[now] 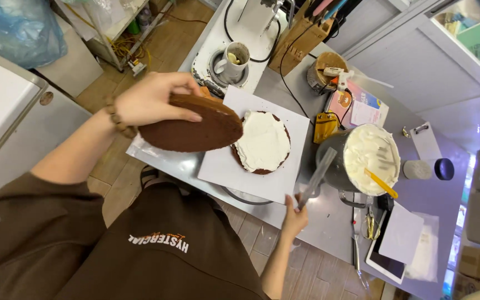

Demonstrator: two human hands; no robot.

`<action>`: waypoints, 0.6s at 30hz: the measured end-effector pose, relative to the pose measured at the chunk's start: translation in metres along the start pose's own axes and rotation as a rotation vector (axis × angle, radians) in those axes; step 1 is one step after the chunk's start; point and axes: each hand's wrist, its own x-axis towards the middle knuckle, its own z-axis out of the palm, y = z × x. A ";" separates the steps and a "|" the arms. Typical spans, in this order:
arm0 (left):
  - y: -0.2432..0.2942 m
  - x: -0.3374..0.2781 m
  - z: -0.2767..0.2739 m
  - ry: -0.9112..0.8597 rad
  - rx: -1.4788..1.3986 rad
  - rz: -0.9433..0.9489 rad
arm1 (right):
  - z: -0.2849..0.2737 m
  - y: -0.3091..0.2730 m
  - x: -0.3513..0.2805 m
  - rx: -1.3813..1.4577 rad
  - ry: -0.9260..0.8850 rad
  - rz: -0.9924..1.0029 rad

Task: The person spreads white cream from a large metal bowl onto a round chocolate cake layer using a spatula, brushes crumbs off a second layer, places it on top of the frosted layer, and repeats spreading cream and stacking additional cake layers on a board on the worktable.

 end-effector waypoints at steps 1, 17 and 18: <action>0.004 0.015 0.015 0.006 0.002 -0.005 | 0.004 0.008 0.003 0.001 -0.007 -0.004; -0.169 0.218 0.245 -0.408 -0.251 -0.281 | 0.016 0.014 -0.004 0.388 -0.089 0.136; -0.185 0.226 0.248 -0.406 -0.243 -0.270 | 0.016 0.012 -0.004 0.363 -0.083 0.177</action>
